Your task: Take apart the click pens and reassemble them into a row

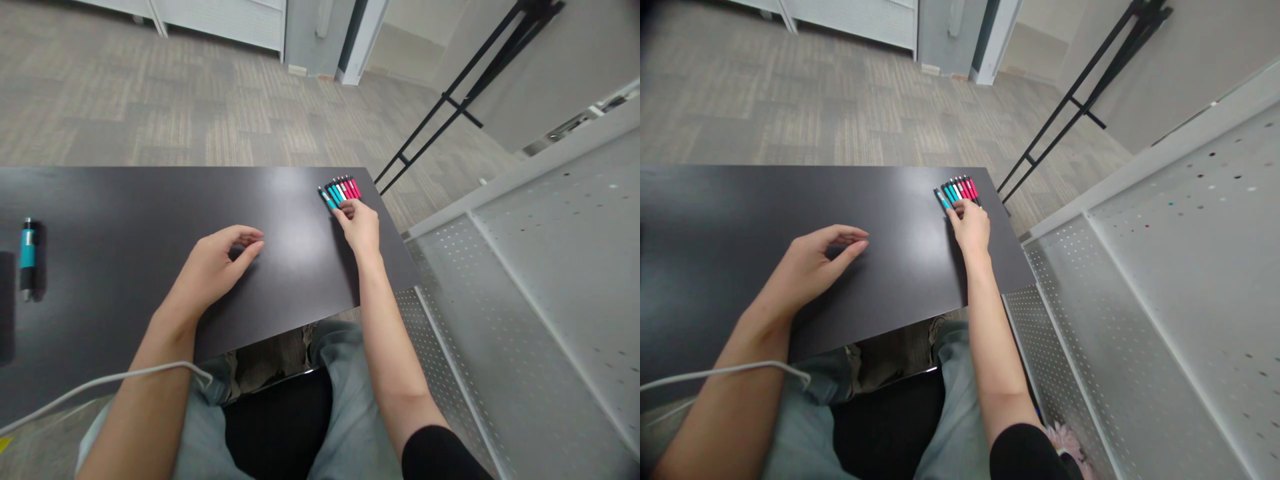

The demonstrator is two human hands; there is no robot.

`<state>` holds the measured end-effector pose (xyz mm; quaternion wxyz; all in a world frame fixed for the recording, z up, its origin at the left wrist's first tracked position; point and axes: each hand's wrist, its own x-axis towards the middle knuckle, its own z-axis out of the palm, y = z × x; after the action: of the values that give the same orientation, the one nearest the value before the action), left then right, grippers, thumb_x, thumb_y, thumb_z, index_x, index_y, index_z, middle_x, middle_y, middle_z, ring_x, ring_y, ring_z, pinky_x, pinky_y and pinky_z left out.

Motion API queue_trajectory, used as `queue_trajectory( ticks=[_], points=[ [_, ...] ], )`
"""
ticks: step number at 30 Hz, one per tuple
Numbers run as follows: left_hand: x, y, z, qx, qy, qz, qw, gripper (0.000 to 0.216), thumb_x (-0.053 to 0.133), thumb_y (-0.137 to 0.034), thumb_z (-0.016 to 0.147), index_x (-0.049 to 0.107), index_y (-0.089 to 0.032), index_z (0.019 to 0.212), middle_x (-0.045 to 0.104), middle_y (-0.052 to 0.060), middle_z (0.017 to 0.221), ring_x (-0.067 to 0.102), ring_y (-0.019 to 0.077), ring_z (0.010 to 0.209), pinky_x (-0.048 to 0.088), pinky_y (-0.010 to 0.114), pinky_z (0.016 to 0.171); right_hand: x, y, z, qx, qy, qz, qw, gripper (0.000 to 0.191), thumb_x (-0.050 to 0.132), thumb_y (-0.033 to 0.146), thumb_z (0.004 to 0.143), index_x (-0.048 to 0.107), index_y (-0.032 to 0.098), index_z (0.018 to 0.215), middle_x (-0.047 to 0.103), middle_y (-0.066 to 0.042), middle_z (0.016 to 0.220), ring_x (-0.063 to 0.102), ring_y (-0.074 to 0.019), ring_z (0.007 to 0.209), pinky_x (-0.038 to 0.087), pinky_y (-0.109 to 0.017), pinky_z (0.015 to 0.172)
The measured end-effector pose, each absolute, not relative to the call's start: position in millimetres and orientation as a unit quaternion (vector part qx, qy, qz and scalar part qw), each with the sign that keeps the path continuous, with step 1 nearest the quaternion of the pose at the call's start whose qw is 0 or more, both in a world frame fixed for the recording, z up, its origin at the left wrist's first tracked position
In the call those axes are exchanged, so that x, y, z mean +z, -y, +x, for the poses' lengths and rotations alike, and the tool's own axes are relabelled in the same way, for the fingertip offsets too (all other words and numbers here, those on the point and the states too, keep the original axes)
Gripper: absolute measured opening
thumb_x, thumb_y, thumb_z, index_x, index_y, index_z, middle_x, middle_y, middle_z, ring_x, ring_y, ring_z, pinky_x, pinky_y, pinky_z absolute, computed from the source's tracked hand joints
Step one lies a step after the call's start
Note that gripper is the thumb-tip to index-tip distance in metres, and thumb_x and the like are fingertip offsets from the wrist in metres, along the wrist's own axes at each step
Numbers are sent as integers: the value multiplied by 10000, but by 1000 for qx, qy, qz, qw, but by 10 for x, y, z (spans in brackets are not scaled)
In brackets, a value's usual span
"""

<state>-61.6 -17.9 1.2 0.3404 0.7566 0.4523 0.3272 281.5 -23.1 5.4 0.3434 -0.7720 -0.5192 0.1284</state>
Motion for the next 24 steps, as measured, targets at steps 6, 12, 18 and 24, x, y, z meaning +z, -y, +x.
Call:
queue_trajectory(
  ticks=[6, 12, 18, 24],
  points=[
    [-70, 182, -497, 445, -464, 680, 353, 538, 851, -535, 1012, 717, -306, 1481, 906, 82, 1199, 867, 311, 1025, 709, 496, 962, 108, 258, 2409, 421, 509, -595, 458, 493, 991, 685, 871, 875, 273, 1114, 883, -72, 1022, 823, -285, 968, 699, -440, 968],
    [-107, 157, -402, 545, -433, 616, 368, 682, 877, -627, 1036, 586, -310, 1565, 871, 26, 1073, 865, 236, 967, 701, 392, 943, 234, 389, 1779, 574, 503, -485, 428, 512, 1082, 665, 798, 892, 278, 1074, 862, -26, 979, 777, -223, 870, 681, -357, 822],
    [-141, 97, -442, 562, -427, 607, 366, 645, 921, -719, 990, 583, -315, 1362, 799, -18, 963, 839, 204, 858, 671, 334, 798, 204, 411, 1668, 612, 506, -455, 402, 503, 1067, 680, 821, 899, 259, 1038, 854, -23, 974, 753, -212, 869, 665, -342, 813],
    [-183, 41, -449, 563, -426, 606, 367, 654, 932, -716, 986, 567, -319, 1355, 789, -16, 967, 829, 207, 844, 661, 345, 784, 209, 415, 1632, 604, 508, -458, 408, 551, 1052, 720, 825, 880, 247, 1051, 814, -18, 919, 745, -220, 890, 639, -332, 779]
  ],
)
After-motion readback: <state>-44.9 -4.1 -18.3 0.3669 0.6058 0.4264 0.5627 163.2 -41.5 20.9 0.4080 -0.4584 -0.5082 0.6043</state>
